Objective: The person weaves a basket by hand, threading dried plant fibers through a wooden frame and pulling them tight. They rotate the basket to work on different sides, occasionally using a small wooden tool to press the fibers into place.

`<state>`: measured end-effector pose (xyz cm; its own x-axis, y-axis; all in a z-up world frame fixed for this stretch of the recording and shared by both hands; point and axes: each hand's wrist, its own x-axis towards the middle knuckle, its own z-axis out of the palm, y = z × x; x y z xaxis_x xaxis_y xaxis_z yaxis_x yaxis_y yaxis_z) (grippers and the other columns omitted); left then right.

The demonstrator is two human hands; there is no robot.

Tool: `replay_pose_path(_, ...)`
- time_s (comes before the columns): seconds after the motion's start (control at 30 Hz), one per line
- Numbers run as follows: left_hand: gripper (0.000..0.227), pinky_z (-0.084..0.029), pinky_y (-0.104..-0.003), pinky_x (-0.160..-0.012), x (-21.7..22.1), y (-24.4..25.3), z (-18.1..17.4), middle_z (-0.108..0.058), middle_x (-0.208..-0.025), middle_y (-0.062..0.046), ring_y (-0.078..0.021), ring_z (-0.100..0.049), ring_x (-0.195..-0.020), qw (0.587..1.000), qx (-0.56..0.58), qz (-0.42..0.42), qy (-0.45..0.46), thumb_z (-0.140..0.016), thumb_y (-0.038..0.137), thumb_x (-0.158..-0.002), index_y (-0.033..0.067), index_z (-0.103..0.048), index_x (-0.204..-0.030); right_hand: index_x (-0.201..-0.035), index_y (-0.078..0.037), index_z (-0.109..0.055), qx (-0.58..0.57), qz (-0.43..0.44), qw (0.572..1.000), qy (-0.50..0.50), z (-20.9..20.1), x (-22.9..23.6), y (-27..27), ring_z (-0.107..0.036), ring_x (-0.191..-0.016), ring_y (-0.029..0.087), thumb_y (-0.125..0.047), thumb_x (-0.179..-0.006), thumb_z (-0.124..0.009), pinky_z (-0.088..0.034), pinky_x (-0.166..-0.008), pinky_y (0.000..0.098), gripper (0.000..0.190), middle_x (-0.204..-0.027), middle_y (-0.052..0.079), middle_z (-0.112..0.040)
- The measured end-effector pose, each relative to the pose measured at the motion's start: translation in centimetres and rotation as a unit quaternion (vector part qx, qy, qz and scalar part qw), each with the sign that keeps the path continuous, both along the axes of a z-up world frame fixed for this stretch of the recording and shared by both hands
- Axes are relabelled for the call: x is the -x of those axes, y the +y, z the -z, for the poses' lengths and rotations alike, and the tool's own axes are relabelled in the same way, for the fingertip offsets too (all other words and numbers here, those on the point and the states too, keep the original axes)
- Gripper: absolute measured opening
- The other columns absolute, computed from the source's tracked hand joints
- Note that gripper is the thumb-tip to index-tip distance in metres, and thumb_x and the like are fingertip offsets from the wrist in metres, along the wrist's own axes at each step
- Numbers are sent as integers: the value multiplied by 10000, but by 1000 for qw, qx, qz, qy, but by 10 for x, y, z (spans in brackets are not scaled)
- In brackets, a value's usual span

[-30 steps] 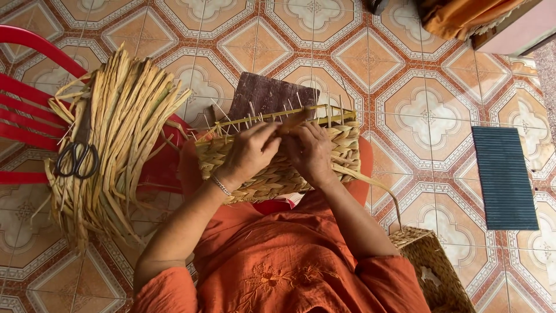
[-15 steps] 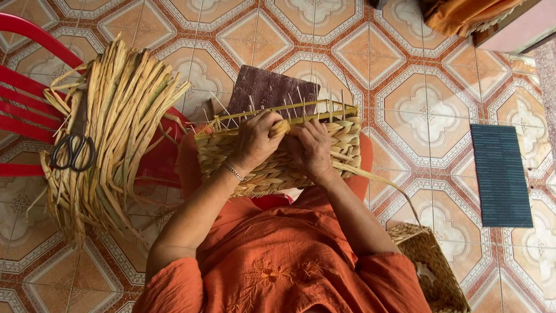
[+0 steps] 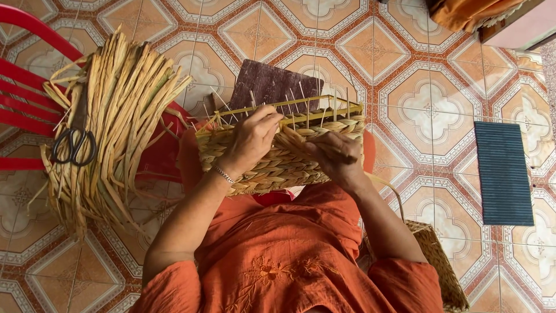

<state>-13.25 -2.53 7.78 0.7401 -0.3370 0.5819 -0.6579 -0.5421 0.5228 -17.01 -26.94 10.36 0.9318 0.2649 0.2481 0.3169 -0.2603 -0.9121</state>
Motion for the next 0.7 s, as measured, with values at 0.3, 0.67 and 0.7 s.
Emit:
replay_pose_path(0.3, 92, -606, -216, -528, 0, -9, 17, -643, -887, -90, -141, -674, -683, 996, -68, -40, 30, -717, 29, -969, -37, -698, -909, -898, -37, -718, -32, 90, 977, 191, 25, 6, -21, -759, -617, 135, -280, -958, -710, -620, -498, 277, 250, -832, 87, -784)
replay_pose_path(0.67, 119, -560, -217, -463, -5, -31, 6, -611, -975, -114, -126, -615, -658, 994, -93, -30, 42, -708, 45, -987, -50, -696, -1058, -1218, -93, -621, 310, 136, 927, -160, 52, 46, -11, -622, -692, 180, -290, -876, -805, -542, -479, 320, 436, -833, 68, -656)
replay_pose_path(0.7, 99, -571, -208, -520, -7, -31, 14, -620, -988, -96, -117, -624, -700, 995, -85, -16, 57, -695, 44, -1016, -36, -694, -1073, -1269, -71, -596, 403, 135, 863, -273, 67, 46, -10, -557, -635, 200, -231, -915, -795, -506, -411, 327, 436, -772, 65, -597)
